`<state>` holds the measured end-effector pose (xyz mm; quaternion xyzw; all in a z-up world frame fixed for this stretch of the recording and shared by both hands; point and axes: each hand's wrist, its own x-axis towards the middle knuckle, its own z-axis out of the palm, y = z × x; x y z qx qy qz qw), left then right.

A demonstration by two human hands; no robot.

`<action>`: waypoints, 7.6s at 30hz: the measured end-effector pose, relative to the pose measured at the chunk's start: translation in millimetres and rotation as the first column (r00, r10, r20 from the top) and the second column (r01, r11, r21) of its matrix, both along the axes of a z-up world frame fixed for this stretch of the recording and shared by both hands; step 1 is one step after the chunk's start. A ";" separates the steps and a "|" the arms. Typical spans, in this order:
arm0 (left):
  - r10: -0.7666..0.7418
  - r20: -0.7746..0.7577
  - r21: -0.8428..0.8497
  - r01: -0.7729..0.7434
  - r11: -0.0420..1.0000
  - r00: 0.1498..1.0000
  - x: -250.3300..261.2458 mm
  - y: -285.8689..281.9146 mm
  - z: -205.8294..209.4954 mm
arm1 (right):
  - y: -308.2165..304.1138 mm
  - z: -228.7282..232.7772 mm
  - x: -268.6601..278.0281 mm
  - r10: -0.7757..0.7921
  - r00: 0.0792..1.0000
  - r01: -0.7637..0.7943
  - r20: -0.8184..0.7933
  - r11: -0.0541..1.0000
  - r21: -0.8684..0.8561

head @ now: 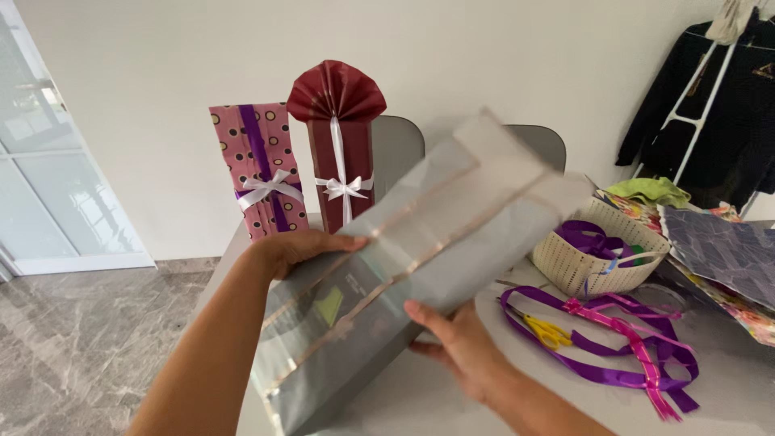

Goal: The person wraps a rectangular gift box with light green wrapping paper, folds the paper edges, and secures them with tape. They then create a decorative fan-folded paper top and tape it in place.

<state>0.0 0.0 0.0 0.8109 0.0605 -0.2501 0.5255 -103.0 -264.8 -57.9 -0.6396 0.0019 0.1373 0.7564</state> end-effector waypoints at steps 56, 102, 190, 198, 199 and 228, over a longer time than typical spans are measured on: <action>-0.666 0.311 0.847 0.119 0.517 0.678 -86.3 -145.9 -122.8 | -176.4 -105.9 113.3 0.013 0.977 -0.079 -0.212 0.949 -0.306; -0.626 0.176 0.867 0.182 0.464 0.760 -98.8 -152.3 -114.8 | -161.9 -120.3 72.3 -0.197 0.978 0.136 -0.064 0.842 -0.523; -0.699 0.039 0.883 0.303 0.360 0.714 -81.3 -152.2 -111.4 | -182.0 -55.5 277.4 -0.229 0.971 0.220 0.074 0.719 -0.659; -0.707 0.038 0.886 0.304 0.350 0.706 -77.7 -152.7 -117.7 | -179.8 -71.4 311.5 -0.317 0.949 0.262 0.005 0.774 -0.577; -0.707 0.037 0.887 0.303 0.348 0.706 -77.1 -153.3 -117.0 | -179.7 -71.3 314.0 -0.336 0.942 0.275 -0.007 0.780 -0.562; -0.692 0.006 0.892 0.309 0.329 0.722 -86.2 -151.7 -115.2 | -138.2 -88.4 181.2 0.073 0.938 0.161 0.340 0.776 -0.610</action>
